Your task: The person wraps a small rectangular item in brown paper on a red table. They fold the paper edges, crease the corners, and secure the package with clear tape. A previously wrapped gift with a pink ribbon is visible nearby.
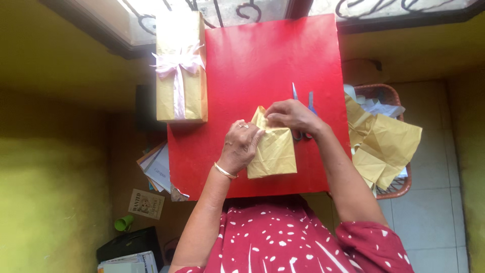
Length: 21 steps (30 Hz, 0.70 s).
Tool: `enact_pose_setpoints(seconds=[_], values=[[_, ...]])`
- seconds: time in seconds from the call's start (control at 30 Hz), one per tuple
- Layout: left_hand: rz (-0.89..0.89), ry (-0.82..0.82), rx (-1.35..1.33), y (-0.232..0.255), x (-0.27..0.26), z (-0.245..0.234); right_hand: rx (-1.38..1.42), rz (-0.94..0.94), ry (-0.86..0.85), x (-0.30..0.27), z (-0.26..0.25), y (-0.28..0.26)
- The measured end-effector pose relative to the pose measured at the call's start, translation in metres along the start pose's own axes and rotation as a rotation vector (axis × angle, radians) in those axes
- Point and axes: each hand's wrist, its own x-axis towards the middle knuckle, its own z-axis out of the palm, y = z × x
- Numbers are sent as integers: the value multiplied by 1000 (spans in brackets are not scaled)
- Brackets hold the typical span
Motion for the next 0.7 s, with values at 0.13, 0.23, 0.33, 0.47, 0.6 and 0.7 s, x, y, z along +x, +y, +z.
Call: enact_pose_setpoints(seconds=[0.13, 0.23, 0.33, 0.47, 0.6, 0.7], values=[[4, 0, -11, 0, 0, 0, -2, -57, -25, -2, 5, 3], [-36, -23, -13, -1, -4, 0, 183, -64, -178, -4, 5, 4], [-15, 10, -25, -2, -1, 3, 298, -2, -251, -3, 3, 1], [-106, -16, -149, -2, -3, 3, 335, 19, -222, -7, 5, -3], [-78, 115, -83, 0, -4, 3, 248, -75, -155, -10, 8, -5], [-313, 184, -77, 2, -9, 10, 183, -42, -86, -13, 9, 0]])
